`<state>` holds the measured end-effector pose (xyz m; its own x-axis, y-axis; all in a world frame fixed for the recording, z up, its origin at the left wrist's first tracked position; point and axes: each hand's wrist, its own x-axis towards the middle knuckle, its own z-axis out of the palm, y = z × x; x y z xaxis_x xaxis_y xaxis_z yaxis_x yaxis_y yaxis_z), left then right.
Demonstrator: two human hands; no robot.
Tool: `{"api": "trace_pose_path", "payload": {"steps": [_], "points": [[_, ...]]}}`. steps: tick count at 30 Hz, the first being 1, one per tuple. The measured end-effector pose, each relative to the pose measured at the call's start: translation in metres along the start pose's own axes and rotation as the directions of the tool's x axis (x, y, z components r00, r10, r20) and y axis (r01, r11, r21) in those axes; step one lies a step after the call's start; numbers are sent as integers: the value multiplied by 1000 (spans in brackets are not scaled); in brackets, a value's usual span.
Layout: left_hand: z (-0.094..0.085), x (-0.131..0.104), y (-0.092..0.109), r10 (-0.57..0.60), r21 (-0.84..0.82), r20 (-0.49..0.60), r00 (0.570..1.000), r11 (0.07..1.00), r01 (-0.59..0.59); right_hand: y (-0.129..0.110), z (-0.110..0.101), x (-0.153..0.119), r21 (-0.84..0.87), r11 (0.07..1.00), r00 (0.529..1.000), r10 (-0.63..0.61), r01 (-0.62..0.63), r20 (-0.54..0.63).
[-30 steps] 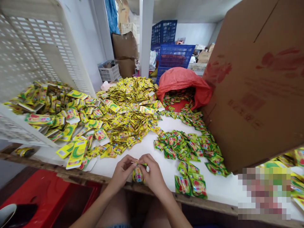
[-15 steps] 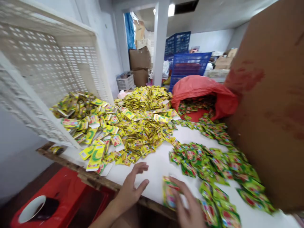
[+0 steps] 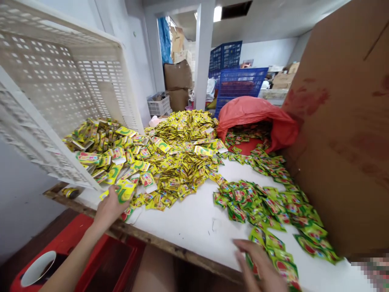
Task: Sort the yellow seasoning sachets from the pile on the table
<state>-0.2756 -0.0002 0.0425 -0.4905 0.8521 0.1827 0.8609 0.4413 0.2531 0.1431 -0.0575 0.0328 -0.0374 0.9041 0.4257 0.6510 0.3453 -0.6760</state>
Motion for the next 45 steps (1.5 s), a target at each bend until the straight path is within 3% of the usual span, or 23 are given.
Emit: {"api": "trace_pose_path", "payload": {"steps": [3, 5, 7, 9, 10, 11, 14, 16, 18, 21, 23, 26, 28, 32, 35, 37, 42, 45], "points": [[-8, -14, 14, -25, -365, 15, 1000, 931, 29, -40, 44, 13, 92, 989, 974, -135, 120, 184], [-11, -35, 29, 99, -682, 194, 976, 729, 61, -70, 74, 23, 102, 968, 943, -246, 228, 226], [-12, -58, 47, 334, -835, 401, 853, 517, 190, -90, 94, 32, 104, 936, 891, -352, 336, 286], [-12, -75, 60, 506, -855, 499, 703, 417, 308, -95, 102, 39, 138, 929, 867, -371, 345, 334], [-11, -80, 64, 554, -860, 507, 660, 377, 344, -93, 103, 39, 160, 943, 883, -329, 291, 335], [-9, -82, 67, 583, -870, 494, 645, 333, 365, -89, 104, 38, 188, 961, 912, -256, 203, 320], [5, -80, 74, 591, -918, 390, 707, 186, 350, -76, 107, 30, 338, 938, 957, -26, -77, 290], [19, -79, 82, 567, -928, 363, 740, 150, 340, -71, 113, 27, 440, 890, 943, -41, -115, 331], [32, -82, 95, 530, -914, 390, 753, 127, 384, -65, 121, 36, 466, 881, 932, -102, -77, 347], [47, -86, 113, 395, -893, 398, 828, -41, 449, -43, 128, 77, 320, 937, 978, 80, -140, 195], [51, -86, 120, 320, -877, 399, 859, -139, 460, -22, 131, 116, 209, 940, 962, 270, -270, 31], [54, -85, 123, 305, -860, 424, 852, -159, 485, 8, 136, 163, 144, 915, 921, 387, -377, -48], [53, -84, 123, 277, -854, 447, 850, -150, 498, 19, 141, 176, 132, 905, 910, 412, -405, -37], [49, -85, 123, 240, -880, 423, 874, -121, 459, 18, 146, 151, 184, 918, 935, 355, -350, 8], [50, -85, 123, 269, -879, 432, 861, -88, 468, 15, 132, 110, 254, 920, 954, 297, -297, 42], [52, -84, 122, 277, -870, 457, 845, -61, 490, 19, 109, 87, 315, 905, 957, 287, -285, 41], [57, -80, 121, 299, -871, 458, 837, -36, 489, 52, 16, 51, 540, 802, 918, 377, -257, -122], [58, -79, 122, 312, -860, 476, 822, -32, 510, 74, -32, 34, 517, 791, 877, 457, -327, -145]]}}
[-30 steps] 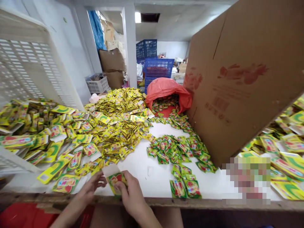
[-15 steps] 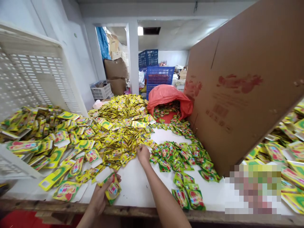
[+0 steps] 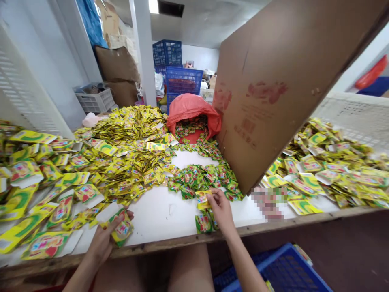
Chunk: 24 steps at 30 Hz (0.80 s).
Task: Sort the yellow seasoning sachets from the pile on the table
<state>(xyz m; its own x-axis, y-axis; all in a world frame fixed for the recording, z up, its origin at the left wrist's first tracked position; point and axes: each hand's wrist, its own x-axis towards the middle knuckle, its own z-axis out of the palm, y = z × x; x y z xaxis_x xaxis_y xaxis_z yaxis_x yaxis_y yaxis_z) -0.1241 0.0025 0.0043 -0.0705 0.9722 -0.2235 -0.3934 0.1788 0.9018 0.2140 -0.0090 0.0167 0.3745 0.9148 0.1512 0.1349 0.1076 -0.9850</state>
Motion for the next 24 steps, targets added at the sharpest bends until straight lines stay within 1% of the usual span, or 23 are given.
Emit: {"api": "trace_pose_path", "payload": {"steps": [2, 3, 5, 7, 10, 12, 15, 17, 19, 20, 22, 24], "points": [[0, 1, 0, -12, 3, -2, 1000, 1000, 12, 3, -24, -3, -55, 998, 999, 42, -41, 19], [0, 1, -1, -13, 6, -3, 1000, 1000, 13, 5, -31, -5, -77, 996, 997, 58, -54, 44], [-1, 2, -2, -12, 12, -3, 1000, 1000, 12, 10, -38, -10, -115, 992, 990, 74, -60, 117], [-2, 2, -2, -3, 21, 2, 1000, 1000, 3, 11, -37, -12, -169, 985, 979, 63, -31, 192], [-3, 1, -3, 7, 36, 7, 1000, 999, -7, 6, -28, -9, -312, 948, 951, 34, 67, 309], [-3, 0, -3, 14, 43, 4, 1000, 999, -14, 0, -21, -4, -418, 893, 910, 25, 166, 414], [-3, -1, -3, 37, 54, -3, 999, 998, -36, -4, -15, 0, -562, 763, 833, 57, 319, 550], [-1, -1, -2, 47, 62, -12, 999, 997, -46, -3, -15, -1, -668, 651, 816, 127, 361, 565], [0, -2, -1, 50, 78, -18, 999, 996, -49, 0, -16, -2, -745, 563, 821, 190, 358, 539], [1, -1, 0, 53, 91, -17, 998, 994, -52, 1, -17, -4, -766, 536, 824, 209, 355, 527], [3, -1, 2, 65, 127, -3, 998, 990, -64, 2, -19, -6, -772, 520, 818, 215, 367, 534], [7, -1, 2, 82, 171, 40, 996, 981, -87, 0, -19, -8, -750, 527, 810, 180, 400, 558]]}}
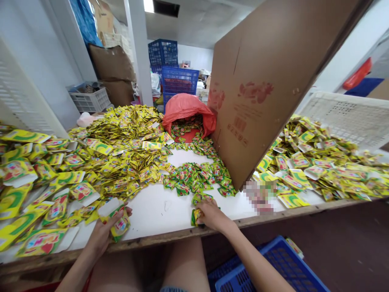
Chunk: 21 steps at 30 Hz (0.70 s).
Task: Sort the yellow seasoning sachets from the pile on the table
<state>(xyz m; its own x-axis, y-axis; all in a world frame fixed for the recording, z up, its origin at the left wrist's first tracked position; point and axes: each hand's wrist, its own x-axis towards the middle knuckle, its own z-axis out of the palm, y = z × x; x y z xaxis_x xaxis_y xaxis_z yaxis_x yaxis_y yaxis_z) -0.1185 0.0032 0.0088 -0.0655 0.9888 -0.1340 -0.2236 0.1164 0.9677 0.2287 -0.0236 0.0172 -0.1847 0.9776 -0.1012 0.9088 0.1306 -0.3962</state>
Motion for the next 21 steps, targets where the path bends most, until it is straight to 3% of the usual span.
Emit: {"api": "trace_pose_path", "payload": {"steps": [6, 11, 13, 16, 21], "points": [[31, -3, -1, -23, 124, 242, 970, 992, -8, -24, 2, -1, 76, 987, 976, -127, 142, -180], [55, -13, 3, -101, 247, 470, 877, 969, -21, -57, 20, 0, 250, 955, 959, -92, 161, -268], [60, -14, 3, -127, 295, 478, 869, 955, -22, -67, 29, 3, 257, 959, 967, -55, 121, -249], [64, -10, -3, -143, 345, 429, 892, 939, -15, -75, 41, 9, 186, 980, 983, -43, 77, -178], [68, -3, -11, -136, 346, 456, 879, 938, -35, -75, 40, 7, 123, 980, 982, -138, 154, -129]]}}
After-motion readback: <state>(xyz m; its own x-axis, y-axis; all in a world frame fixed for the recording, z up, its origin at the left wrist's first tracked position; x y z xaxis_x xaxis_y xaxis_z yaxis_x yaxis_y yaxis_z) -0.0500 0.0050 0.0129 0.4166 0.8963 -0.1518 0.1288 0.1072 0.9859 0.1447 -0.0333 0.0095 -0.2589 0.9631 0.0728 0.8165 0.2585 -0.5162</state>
